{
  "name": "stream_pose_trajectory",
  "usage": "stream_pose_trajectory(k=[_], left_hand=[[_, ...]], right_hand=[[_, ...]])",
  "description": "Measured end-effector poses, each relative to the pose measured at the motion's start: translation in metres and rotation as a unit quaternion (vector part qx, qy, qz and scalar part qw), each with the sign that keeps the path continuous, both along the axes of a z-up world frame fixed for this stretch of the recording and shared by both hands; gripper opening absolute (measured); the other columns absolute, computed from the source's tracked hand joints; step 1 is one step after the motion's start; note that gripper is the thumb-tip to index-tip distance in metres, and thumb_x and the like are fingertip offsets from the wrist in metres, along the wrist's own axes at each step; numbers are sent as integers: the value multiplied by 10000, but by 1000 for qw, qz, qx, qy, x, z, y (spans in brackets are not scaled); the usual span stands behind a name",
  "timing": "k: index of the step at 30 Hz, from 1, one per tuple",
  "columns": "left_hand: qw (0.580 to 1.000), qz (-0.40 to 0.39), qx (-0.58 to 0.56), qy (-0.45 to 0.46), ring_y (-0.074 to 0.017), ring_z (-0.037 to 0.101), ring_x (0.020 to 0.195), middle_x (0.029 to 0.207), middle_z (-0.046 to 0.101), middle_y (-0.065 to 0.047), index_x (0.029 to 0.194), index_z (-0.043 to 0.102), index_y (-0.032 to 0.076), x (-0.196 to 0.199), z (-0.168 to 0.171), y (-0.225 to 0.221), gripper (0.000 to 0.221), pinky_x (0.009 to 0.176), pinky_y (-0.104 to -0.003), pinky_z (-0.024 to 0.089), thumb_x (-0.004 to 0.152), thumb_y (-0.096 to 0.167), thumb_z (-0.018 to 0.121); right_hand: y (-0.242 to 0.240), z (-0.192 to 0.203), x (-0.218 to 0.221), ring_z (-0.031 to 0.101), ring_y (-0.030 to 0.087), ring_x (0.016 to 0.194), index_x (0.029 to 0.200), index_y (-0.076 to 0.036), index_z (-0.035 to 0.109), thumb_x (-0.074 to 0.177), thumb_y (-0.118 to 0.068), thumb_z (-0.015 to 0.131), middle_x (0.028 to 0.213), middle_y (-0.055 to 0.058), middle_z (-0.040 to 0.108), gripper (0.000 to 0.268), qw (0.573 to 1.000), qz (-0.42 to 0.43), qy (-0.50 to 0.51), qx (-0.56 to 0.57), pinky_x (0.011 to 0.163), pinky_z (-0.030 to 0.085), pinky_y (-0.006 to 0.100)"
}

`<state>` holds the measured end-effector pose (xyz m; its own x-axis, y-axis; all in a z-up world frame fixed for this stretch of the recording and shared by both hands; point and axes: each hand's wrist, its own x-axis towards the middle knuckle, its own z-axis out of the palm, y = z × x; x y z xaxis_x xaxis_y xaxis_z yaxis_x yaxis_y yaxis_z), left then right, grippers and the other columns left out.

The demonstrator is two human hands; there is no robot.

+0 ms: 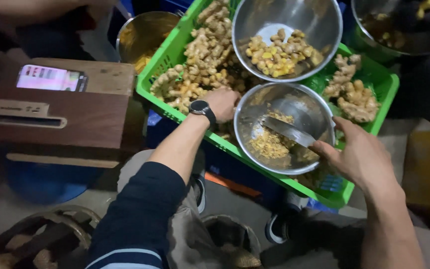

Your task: Peeling ginger roots with a knife and collecting them in a metal bowl.

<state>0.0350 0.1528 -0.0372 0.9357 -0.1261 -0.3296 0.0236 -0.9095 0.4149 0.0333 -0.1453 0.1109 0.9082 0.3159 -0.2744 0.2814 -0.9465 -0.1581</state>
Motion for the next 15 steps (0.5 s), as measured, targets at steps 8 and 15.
stream_pose_trajectory(k=[8,15], left_hand=[[994,88,-6,-64,-420,725,1017,945,755,-185,962,737,132,6,-8,-14,253,832,-518,594,920,309,560],[992,127,17,-19,-447,692,1086,1017,752,-217,990,779,87,-4,29,-3,278,934,-529,558,890,262,587]], right_hand=[[-29,-65,63,682,511,1074,1077,18,774,833,-314,747,1016,309,755,413,996,-3,79,29,877,522,593],[-39,-78,64,696,380,1121,1264,-72,710,789,-215,764,1084,173,769,499,987,-78,83,112,902,543,490]])
